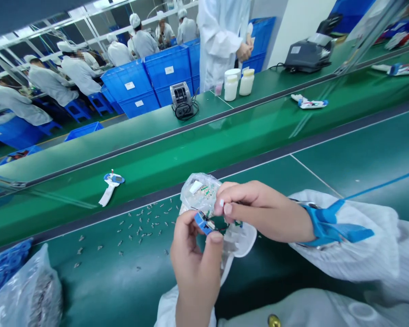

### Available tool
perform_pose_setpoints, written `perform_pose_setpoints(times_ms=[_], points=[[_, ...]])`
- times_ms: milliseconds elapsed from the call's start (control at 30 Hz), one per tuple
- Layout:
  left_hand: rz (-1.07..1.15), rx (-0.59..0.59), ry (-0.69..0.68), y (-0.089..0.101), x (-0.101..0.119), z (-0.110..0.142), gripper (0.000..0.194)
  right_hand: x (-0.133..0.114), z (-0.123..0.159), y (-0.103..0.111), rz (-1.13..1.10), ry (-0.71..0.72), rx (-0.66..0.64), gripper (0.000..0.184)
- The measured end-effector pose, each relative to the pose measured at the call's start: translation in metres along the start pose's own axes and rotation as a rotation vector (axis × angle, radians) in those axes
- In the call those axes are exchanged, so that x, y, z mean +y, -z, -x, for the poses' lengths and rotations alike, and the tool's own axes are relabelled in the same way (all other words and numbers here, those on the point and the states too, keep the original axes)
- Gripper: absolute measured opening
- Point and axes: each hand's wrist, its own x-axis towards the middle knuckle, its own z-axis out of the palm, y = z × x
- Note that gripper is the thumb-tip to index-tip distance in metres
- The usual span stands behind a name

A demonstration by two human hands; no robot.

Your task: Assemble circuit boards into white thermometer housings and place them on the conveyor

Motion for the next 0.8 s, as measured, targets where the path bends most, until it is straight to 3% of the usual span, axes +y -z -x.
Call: perform_pose_setpoints(times_ms=[100, 300, 533, 800], points=[[0.076, -0.025, 0.013, 0.0, 0.002, 0.001, 0.024, -0.004, 0.0, 0.001, 0.167, 0.151, -0.069, 0.027], [0.033, -0.2, -0.088, 0.008, 0.001, 0.003, 0.03, -0.01, -0.003, 0.004, 0.356, 0.362, -0.202, 0.028], [-0.024, -0.284, -0.136, 0.011, 0.004, 0.003, 0.034, -0.02, -0.002, 0.007, 0.424, 0.332, -0.328, 0.03], [-0.055, -0.314, -0.128, 0.013, 0.005, 0.002, 0.034, -0.021, -0.004, 0.013, 0.416, 0.295, -0.375, 0.029]])
